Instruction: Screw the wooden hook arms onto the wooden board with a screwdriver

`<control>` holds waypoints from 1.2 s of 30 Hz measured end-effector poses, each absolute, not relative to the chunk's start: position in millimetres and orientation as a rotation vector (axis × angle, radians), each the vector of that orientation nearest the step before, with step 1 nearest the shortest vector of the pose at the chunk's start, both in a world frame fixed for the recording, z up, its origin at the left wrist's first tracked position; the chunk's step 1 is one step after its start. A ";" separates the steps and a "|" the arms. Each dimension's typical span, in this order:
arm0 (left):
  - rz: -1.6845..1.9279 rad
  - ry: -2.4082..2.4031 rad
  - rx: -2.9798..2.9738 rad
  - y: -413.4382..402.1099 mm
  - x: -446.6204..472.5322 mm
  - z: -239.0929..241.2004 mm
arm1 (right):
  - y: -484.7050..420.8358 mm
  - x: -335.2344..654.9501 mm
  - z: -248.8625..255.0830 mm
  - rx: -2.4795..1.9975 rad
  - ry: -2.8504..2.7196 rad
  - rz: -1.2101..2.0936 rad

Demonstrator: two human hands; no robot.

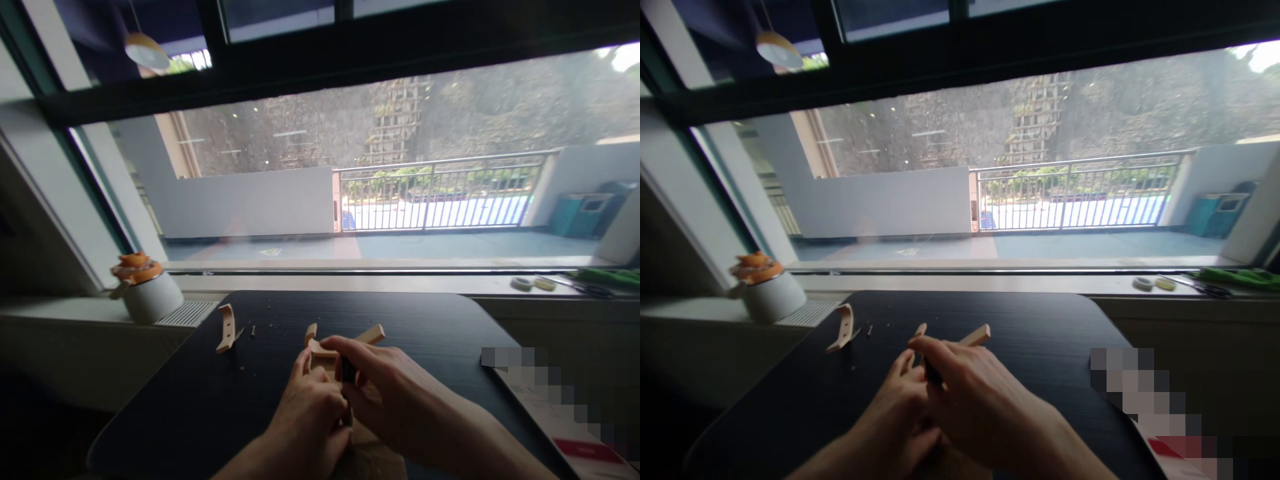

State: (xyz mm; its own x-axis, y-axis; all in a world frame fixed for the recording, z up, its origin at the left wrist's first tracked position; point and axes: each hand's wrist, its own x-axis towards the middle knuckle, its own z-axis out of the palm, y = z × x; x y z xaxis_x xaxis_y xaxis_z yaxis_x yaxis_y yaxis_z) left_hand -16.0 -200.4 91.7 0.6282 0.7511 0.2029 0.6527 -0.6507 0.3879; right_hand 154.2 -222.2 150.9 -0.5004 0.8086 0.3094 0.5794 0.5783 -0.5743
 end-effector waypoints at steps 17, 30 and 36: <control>0.425 1.115 2.614 -197.5 -17.4 89.9 | -220.2 155.8 138.2 -1.072 -2.218 0.471; 0.465 1.106 2.567 -196.4 -17.8 90.4 | -221.6 154.2 142.8 -1.089 -2.254 0.381; 0.450 1.108 2.603 -197.0 -16.8 91.3 | -222.9 154.3 146.9 -1.006 -2.226 0.469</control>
